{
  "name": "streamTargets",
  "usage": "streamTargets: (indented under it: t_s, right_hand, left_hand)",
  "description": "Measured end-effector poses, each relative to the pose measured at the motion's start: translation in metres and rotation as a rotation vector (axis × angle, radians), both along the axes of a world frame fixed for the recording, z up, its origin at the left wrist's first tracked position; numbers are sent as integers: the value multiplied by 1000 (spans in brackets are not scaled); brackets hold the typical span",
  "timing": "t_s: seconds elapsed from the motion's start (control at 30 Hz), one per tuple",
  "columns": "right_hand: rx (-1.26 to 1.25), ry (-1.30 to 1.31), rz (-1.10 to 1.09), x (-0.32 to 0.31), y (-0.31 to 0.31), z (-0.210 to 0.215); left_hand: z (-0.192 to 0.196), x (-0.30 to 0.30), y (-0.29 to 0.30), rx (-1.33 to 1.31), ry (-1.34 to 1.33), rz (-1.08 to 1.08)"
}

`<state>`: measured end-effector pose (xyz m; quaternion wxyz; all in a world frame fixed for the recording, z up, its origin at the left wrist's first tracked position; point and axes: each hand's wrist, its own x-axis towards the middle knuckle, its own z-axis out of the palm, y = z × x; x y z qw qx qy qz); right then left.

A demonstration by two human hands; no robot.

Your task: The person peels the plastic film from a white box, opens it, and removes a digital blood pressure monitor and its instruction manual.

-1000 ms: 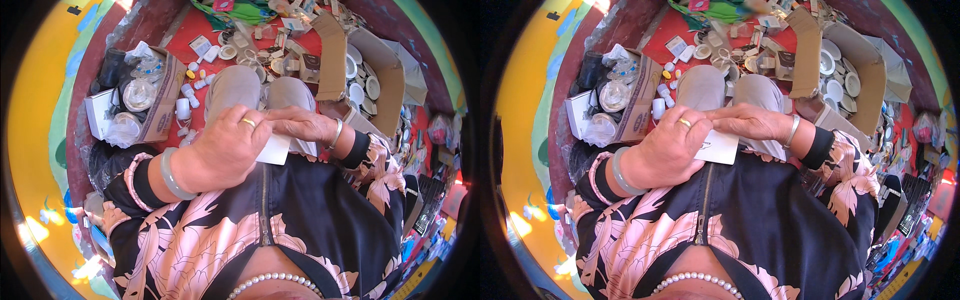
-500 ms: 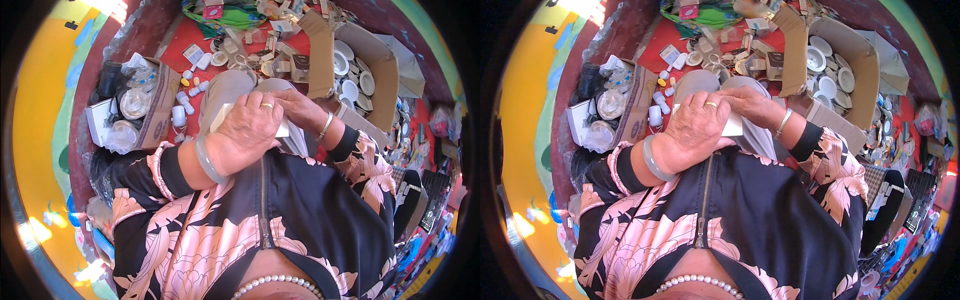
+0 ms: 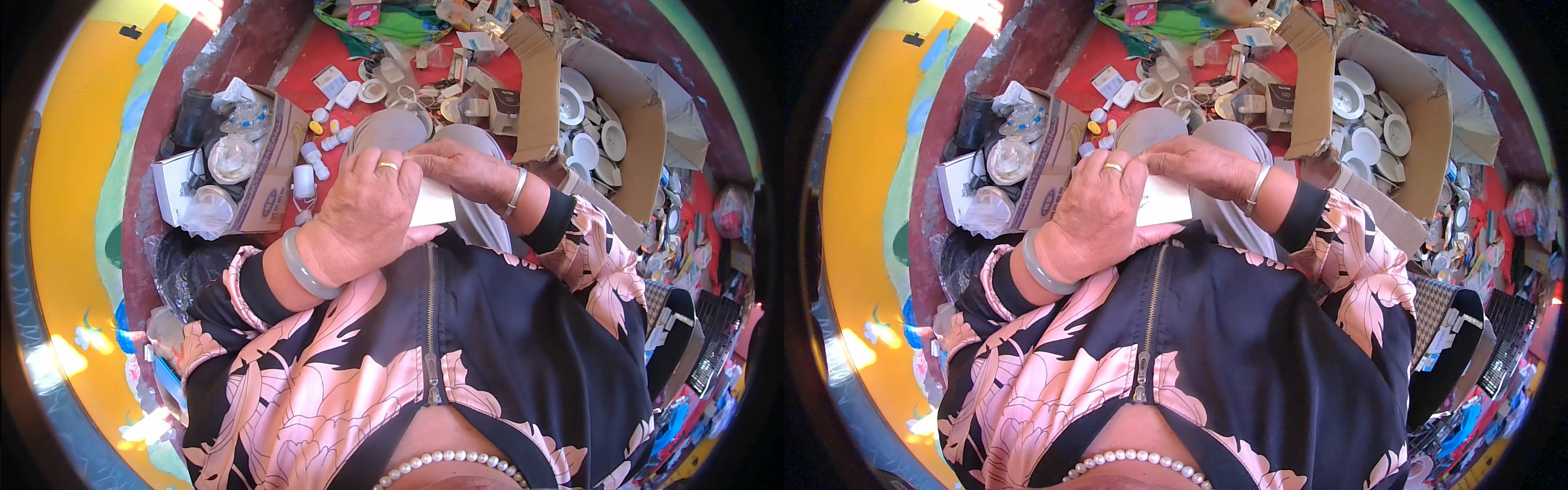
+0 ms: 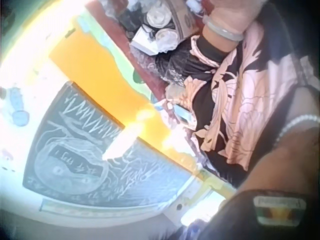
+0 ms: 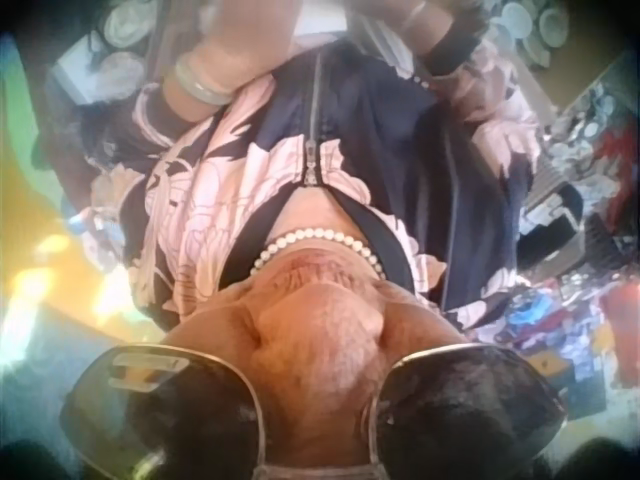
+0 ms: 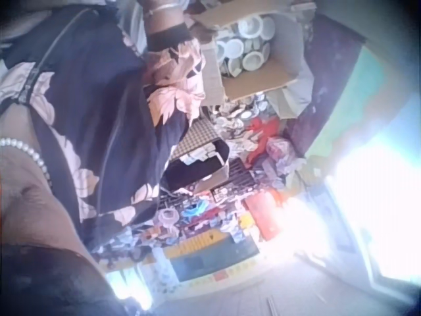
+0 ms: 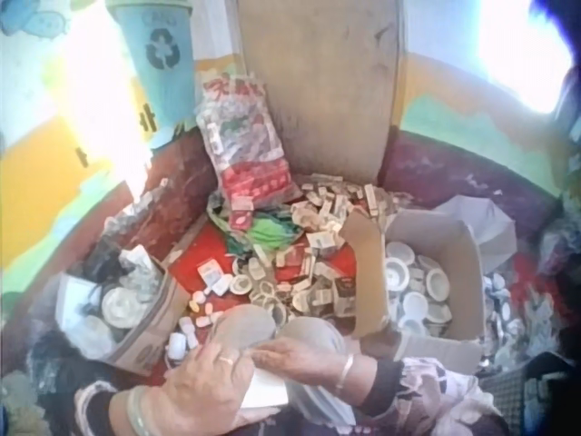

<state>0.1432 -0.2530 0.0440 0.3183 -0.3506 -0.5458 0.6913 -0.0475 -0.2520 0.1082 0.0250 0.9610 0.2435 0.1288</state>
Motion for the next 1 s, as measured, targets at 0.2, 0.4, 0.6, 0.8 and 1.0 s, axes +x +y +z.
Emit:
streamTargets:
  t_s: [0.2,0.4,0.6,0.8,1.0]
  right_hand:
    - [227,-299,12,-2,-13,10]
    - [213,-217,-93,-1,-11,4]
    - [919,-505,-177,8,-30,4]
    - [-74,2,-578,2,-94,24]
    - [-228,371,-667,-8,-108,11]
  left_hand:
    - [-3,-8,-15,-7,-3,-55]
    - [0,-5,-16,65,28,-34]
    - [8,-1,8,118,34,-276]
    - [6,22,40,146,30,-655]
    - [-28,5,25,-98,-228,-360]
